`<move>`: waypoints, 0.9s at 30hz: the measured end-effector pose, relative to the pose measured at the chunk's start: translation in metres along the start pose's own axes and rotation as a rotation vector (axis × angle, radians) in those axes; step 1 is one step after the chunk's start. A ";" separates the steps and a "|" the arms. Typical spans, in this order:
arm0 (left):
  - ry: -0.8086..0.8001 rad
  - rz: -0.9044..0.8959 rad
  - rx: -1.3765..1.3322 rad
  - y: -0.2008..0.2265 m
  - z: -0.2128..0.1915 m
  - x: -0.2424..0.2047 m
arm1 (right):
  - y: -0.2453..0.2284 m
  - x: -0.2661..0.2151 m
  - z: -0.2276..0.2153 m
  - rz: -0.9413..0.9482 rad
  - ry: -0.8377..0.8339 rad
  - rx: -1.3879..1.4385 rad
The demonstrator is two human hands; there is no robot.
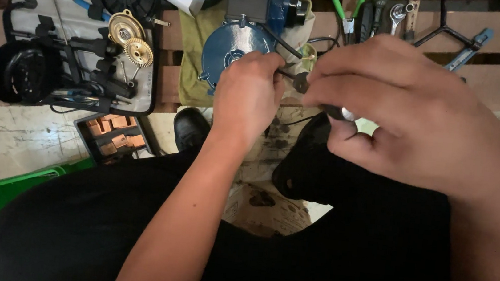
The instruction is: The person assembles a small electric motor by placing a blue end cap onto the stator, then uses a screwdriver to tighten multiple screws around the cap. The person also briefly handles a brass gear and a black cylindrical component before securing the cap.
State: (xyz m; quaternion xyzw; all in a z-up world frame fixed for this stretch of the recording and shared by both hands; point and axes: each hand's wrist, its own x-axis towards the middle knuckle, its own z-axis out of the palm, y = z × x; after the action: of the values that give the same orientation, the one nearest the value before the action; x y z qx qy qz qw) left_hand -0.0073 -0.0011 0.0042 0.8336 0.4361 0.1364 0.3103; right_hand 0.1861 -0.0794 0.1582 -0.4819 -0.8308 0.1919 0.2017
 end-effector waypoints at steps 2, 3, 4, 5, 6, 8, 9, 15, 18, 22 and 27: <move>0.003 0.016 -0.015 -0.001 0.000 -0.001 | -0.002 0.002 0.001 -0.016 -0.015 0.021; 0.004 0.014 -0.022 -0.001 0.000 -0.001 | -0.002 0.002 0.002 -0.028 -0.009 -0.019; 0.006 0.012 -0.029 0.000 0.000 -0.001 | -0.002 0.002 0.003 -0.041 -0.002 -0.059; 0.008 0.011 -0.029 0.001 -0.001 -0.001 | -0.002 0.002 0.003 -0.043 -0.003 -0.059; 0.016 0.021 -0.046 0.003 -0.003 -0.001 | -0.002 0.003 0.002 -0.025 -0.028 -0.174; 0.026 0.029 -0.060 0.006 -0.011 -0.002 | -0.005 0.010 0.000 -0.009 -0.050 -0.288; -0.026 0.056 -0.085 0.007 -0.017 -0.001 | -0.007 0.016 -0.002 -0.066 -0.024 -0.310; -0.020 -0.096 -0.113 0.007 -0.085 -0.007 | -0.001 0.031 0.007 -0.087 -0.015 -0.354; -0.104 -0.291 -0.077 0.004 -0.094 -0.013 | -0.004 0.036 0.009 -0.056 -0.019 -0.389; -0.178 -0.338 -0.041 -0.013 -0.081 -0.019 | -0.006 0.033 0.017 0.050 -0.058 -0.443; -0.248 -0.367 0.006 -0.009 -0.077 -0.017 | -0.021 0.040 0.013 0.100 -0.042 -0.383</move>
State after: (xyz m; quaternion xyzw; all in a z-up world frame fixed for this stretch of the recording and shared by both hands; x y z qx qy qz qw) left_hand -0.0616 0.0195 0.0583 0.7517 0.5392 -0.0272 0.3788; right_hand 0.1466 -0.0558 0.1640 -0.5482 -0.8311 0.0501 0.0793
